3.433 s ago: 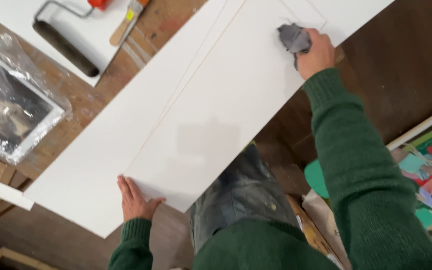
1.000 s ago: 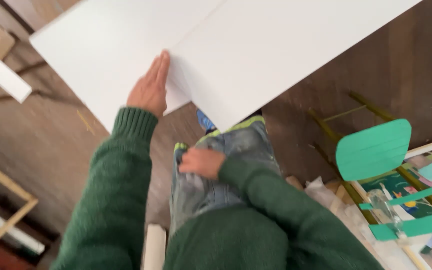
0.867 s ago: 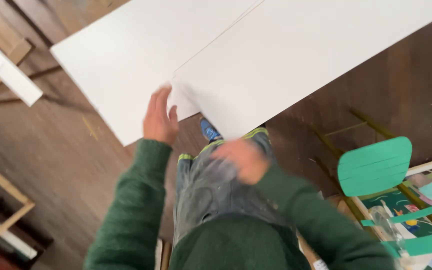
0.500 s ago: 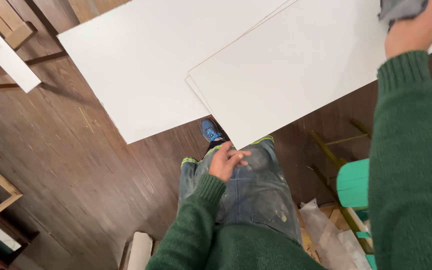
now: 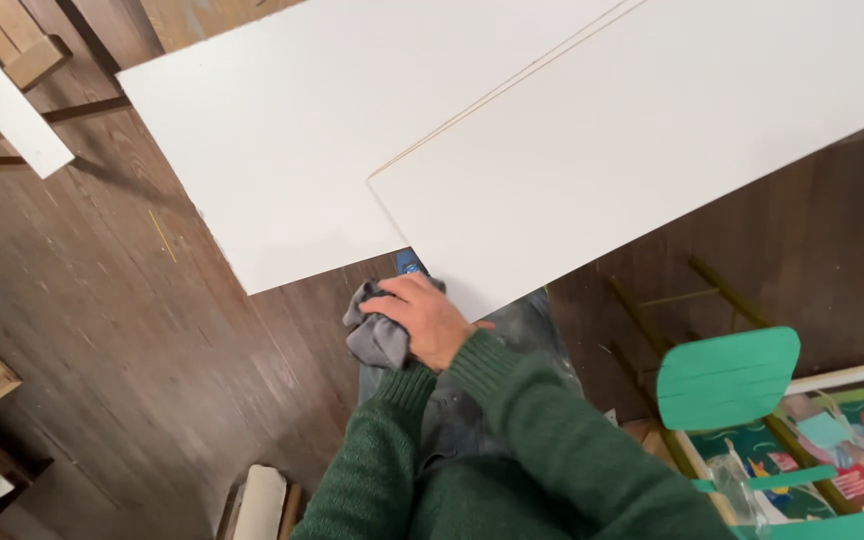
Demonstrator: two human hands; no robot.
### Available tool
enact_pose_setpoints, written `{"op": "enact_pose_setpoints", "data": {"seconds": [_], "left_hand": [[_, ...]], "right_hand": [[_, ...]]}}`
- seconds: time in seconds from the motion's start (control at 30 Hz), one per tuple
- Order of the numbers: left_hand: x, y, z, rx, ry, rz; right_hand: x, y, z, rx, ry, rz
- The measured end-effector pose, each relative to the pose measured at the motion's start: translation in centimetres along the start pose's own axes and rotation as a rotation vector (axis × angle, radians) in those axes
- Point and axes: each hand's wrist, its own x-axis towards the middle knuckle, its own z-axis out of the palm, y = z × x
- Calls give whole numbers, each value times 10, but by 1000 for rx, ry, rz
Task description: Cleaning white boards with a rag and placing photographic prints into plastic sleeves in a workshop setting.
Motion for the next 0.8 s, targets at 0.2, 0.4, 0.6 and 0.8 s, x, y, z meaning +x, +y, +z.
{"op": "enact_pose_setpoints", "data": {"seconds": [0.2, 0.4, 0.6, 0.8], "left_hand": [[41, 79, -48, -688, -260, -774], [54, 114, -47, -299, -165, -785], [55, 123, -42, -345, -97, -695], [-27, -20, 4, -644, -8, -385]], "right_hand": [[30, 99, -175, 248, 619, 22], [53, 238, -283, -373, 1035, 78], [90, 50, 8, 59, 398, 125], [66, -38, 22, 145, 52, -173]]}}
